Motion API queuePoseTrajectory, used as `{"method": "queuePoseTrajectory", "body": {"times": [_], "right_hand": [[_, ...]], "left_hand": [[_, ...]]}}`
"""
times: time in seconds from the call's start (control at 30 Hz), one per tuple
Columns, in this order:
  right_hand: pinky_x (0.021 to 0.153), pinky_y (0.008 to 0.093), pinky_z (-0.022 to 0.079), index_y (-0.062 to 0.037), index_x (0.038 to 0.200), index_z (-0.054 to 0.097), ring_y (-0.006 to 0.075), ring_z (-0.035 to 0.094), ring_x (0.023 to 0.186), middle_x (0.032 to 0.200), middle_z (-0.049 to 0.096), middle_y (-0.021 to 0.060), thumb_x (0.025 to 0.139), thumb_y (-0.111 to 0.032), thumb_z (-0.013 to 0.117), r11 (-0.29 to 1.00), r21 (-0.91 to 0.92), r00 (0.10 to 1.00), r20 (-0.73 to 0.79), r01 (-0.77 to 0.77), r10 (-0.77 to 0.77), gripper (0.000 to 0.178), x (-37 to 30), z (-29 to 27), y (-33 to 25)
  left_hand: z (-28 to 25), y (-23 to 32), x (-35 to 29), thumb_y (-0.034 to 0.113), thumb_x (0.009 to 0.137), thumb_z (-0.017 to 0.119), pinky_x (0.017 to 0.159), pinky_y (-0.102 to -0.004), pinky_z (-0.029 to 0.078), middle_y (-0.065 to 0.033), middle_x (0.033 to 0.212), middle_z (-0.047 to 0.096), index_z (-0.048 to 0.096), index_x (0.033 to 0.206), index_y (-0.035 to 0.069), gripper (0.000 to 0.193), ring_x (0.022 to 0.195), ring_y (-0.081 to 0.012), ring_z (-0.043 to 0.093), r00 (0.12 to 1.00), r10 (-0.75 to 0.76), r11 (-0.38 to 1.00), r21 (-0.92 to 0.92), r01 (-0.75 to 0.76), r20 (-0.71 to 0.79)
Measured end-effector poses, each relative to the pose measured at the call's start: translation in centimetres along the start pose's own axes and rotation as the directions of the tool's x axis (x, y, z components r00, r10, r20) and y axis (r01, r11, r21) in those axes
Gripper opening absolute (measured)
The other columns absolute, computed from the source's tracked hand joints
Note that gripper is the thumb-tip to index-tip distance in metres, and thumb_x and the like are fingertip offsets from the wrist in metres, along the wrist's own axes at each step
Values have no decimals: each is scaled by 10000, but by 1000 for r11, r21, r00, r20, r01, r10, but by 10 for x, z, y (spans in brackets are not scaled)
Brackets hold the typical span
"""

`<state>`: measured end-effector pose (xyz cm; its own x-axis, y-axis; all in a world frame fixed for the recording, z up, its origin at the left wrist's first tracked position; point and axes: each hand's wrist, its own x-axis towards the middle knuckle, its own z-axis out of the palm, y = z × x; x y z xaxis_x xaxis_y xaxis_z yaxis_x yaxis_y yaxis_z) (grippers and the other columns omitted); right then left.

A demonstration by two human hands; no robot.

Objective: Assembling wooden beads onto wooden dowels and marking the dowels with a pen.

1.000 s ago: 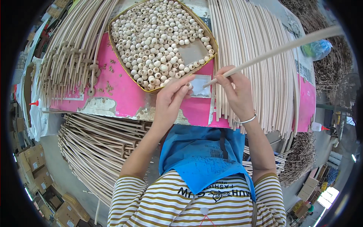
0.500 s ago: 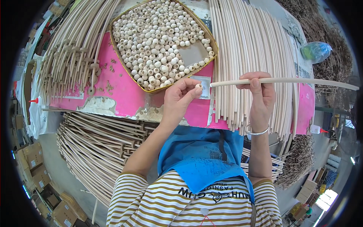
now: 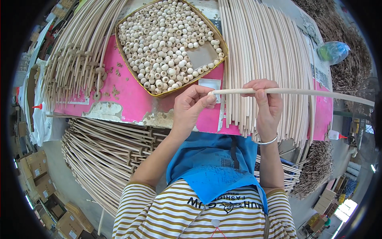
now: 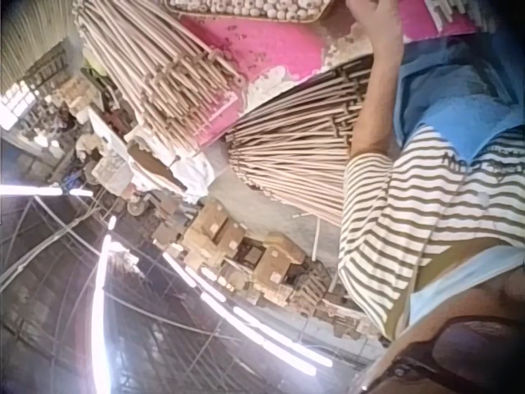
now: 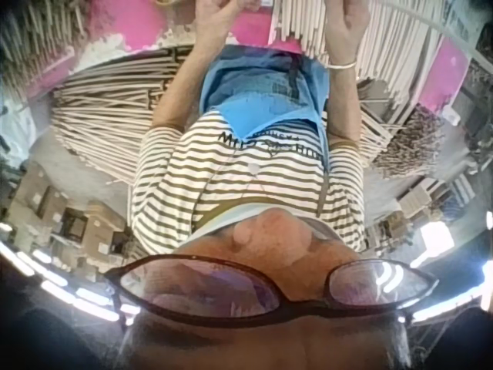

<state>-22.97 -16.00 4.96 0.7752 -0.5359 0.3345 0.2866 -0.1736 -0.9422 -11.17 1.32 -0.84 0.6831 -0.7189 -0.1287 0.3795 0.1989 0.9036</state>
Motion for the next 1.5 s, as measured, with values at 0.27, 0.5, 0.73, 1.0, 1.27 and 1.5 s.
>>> {"method": "queuePoseTrajectory", "body": {"times": [0.27,0.5,0.73,1.0,1.27,1.5], "right_hand": [[835,296,537,-21,1057,604,174,655,935,1013,670,125,1036,-152,581,991,-95,994,76,89,-82,135,-9,-8,-2],[837,329,572,-19,1099,589,201,672,933,1034,673,140,1057,-179,549,998,56,982,-188,36,-25,170,-34,6,11],[724,291,573,-1,1218,587,155,688,838,969,696,104,1079,-237,512,926,262,867,-351,-271,353,284,-52,20,0],[704,336,487,-36,1127,706,270,649,819,927,703,101,804,-186,795,303,-937,966,-222,-175,-130,367,-134,-99,-79],[588,362,463,-78,1023,734,264,583,674,754,572,85,894,-151,720,547,-749,904,-426,-374,35,150,-255,-129,-34],[610,232,437,-7,1007,707,81,542,692,783,614,8,1027,-176,586,803,-31,549,-745,-595,378,208,-361,-127,-4]], "left_hand": [[1,3,-1,86,954,687,769,-258,557,-75,938,707,672,1098,-40,191,838,-125,673,984,177,955,240,-176,18],[-3,13,7,116,990,655,841,-261,547,-60,1007,680,670,1177,-28,236,923,-118,652,906,352,679,601,-421,236],[64,-7,11,116,1048,540,930,-357,585,-84,1145,637,462,1422,43,390,1083,-164,641,997,40,956,-287,-55,-59],[29,28,43,77,1014,570,851,-351,598,-118,1021,675,454,1424,-7,434,928,-194,688,976,218,973,-75,-218,-14],[47,41,78,253,1092,465,978,-394,550,-78,991,623,558,1292,-20,351,984,-188,648,981,168,981,83,-176,95],[159,9,68,279,1080,487,999,-380,525,-167,1244,620,336,1521,8,540,1105,-248,652,869,-32,964,244,-104,494]]}}
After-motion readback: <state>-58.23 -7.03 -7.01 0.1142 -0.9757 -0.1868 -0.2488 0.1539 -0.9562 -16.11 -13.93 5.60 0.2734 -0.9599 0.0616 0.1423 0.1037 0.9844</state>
